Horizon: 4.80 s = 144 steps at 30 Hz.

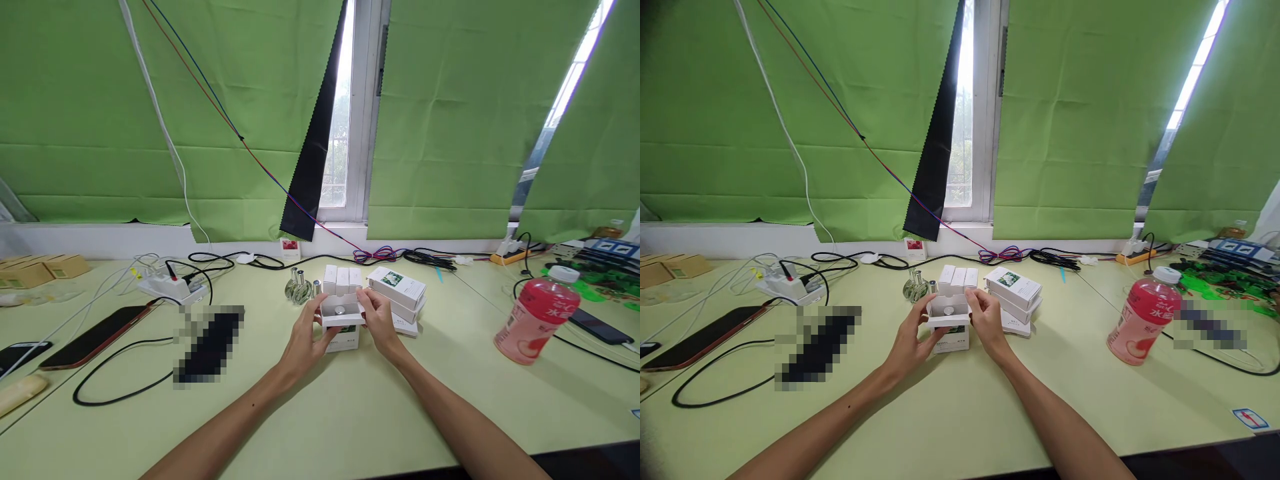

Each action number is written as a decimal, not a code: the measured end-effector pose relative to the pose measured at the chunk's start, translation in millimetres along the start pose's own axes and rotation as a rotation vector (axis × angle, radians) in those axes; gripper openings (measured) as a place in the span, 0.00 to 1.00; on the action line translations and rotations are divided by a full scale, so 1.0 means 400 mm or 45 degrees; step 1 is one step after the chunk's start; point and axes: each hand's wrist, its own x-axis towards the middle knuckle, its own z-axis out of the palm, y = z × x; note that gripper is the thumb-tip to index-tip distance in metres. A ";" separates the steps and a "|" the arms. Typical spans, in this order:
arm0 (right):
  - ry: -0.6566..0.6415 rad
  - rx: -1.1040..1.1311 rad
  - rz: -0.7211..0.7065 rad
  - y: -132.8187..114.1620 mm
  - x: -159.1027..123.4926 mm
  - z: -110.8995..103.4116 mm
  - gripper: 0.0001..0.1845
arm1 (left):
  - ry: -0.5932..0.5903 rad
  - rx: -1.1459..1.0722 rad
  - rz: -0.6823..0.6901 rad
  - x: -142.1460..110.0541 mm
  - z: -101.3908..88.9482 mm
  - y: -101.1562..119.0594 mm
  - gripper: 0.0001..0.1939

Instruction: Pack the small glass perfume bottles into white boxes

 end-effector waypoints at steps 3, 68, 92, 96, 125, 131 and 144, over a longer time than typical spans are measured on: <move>-0.011 -0.013 -0.002 0.001 0.000 0.000 0.25 | -0.002 0.001 0.010 0.000 0.000 0.003 0.26; -0.230 -0.099 0.038 -0.010 0.003 -0.018 0.13 | -0.161 0.060 0.173 0.002 -0.015 0.016 0.11; -0.246 -0.071 0.165 -0.016 0.008 -0.018 0.13 | -0.122 0.071 0.116 0.007 -0.013 0.020 0.10; -0.255 -0.066 0.194 -0.020 0.007 -0.019 0.13 | -0.125 0.074 0.103 0.008 -0.014 0.021 0.10; -0.166 -0.100 0.122 -0.013 0.005 -0.008 0.12 | -0.133 0.102 0.158 0.015 -0.015 0.020 0.11; -0.061 -0.071 0.041 -0.007 0.002 -0.004 0.13 | -0.116 0.112 0.180 0.014 -0.016 0.019 0.12; 0.010 -0.001 -0.090 0.013 0.003 -0.006 0.15 | -0.115 0.034 0.196 0.011 -0.014 0.010 0.16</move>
